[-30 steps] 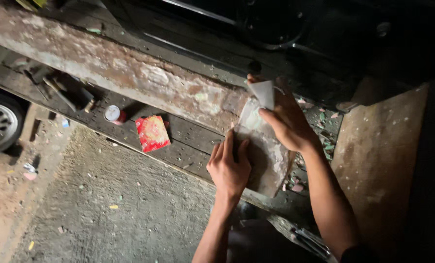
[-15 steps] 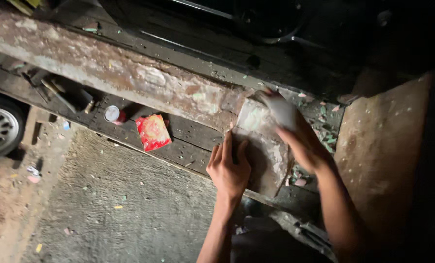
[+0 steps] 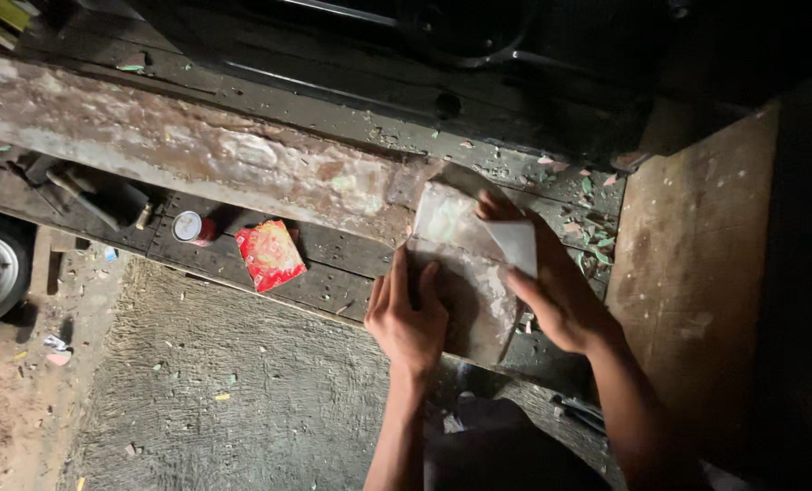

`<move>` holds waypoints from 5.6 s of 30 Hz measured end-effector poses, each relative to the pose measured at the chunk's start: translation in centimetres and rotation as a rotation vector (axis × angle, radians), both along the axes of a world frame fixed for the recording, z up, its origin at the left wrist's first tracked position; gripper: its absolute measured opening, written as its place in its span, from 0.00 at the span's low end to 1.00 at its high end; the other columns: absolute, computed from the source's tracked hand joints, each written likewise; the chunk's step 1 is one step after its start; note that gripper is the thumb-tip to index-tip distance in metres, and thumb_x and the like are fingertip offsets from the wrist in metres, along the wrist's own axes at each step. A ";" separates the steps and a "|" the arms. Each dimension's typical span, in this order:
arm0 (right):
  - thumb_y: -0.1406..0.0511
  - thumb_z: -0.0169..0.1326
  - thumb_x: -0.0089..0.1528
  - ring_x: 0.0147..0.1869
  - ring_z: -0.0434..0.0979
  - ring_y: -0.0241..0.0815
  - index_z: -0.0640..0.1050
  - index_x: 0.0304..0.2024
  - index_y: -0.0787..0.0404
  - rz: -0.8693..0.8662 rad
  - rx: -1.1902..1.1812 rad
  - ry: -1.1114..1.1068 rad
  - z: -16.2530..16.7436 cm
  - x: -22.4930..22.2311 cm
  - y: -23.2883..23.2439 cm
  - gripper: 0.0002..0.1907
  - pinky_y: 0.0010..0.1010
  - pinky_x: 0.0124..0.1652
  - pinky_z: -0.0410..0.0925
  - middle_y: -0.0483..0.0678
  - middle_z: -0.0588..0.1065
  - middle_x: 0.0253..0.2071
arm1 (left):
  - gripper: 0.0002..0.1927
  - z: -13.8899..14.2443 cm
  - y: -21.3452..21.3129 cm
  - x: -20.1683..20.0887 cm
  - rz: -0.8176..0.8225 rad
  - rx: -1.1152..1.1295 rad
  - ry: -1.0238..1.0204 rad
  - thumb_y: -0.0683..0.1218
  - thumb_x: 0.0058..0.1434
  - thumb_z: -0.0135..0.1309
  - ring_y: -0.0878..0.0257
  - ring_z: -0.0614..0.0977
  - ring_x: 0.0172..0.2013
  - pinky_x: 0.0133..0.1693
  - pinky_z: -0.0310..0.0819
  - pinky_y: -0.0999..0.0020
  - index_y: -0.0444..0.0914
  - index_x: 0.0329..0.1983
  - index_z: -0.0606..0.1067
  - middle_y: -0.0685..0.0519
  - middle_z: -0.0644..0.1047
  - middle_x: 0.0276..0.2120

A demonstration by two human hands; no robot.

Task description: The person sands a curved car body panel with a sanding block, moving it back and forth across the surface to smooth the paint. The panel rests on a metal workbench in a dimly lit garage.

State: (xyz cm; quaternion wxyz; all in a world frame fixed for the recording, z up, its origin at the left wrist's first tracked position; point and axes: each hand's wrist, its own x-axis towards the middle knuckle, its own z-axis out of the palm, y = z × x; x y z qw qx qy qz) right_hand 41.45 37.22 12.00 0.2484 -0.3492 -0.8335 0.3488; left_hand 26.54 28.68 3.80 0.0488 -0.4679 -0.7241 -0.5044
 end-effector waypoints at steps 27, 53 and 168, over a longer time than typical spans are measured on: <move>0.47 0.39 0.64 0.81 0.52 0.55 0.55 0.76 0.63 -0.120 -0.163 0.152 -3.8 1.6 0.8 0.43 0.45 0.72 0.51 0.60 0.52 0.80 | 0.19 -0.2 0.3 0.2 0.003 0.012 -0.013 0.46 0.62 0.64 0.49 0.83 0.31 0.34 0.78 0.59 0.30 0.53 0.79 0.43 0.82 0.34; 0.50 0.39 0.67 0.86 0.41 0.56 0.51 0.78 0.67 -0.103 -0.103 0.273 -7.8 2.7 -2.0 0.42 0.41 0.77 0.40 0.61 0.47 0.82 | 0.18 0.5 0.3 0.0 0.009 -0.013 0.000 0.46 0.63 0.64 0.47 0.82 0.31 0.33 0.77 0.57 0.31 0.52 0.80 0.42 0.82 0.32; 0.63 0.56 0.67 0.57 0.76 0.45 0.78 0.53 0.68 -0.628 -0.548 1.112 -21.6 11.0 -2.2 0.17 0.36 0.58 0.68 0.52 0.77 0.53 | 0.19 1.1 -1.0 -0.5 -0.109 -0.040 -0.012 0.42 0.67 0.50 0.43 0.81 0.31 0.35 0.77 0.54 0.26 0.58 0.76 0.37 0.81 0.33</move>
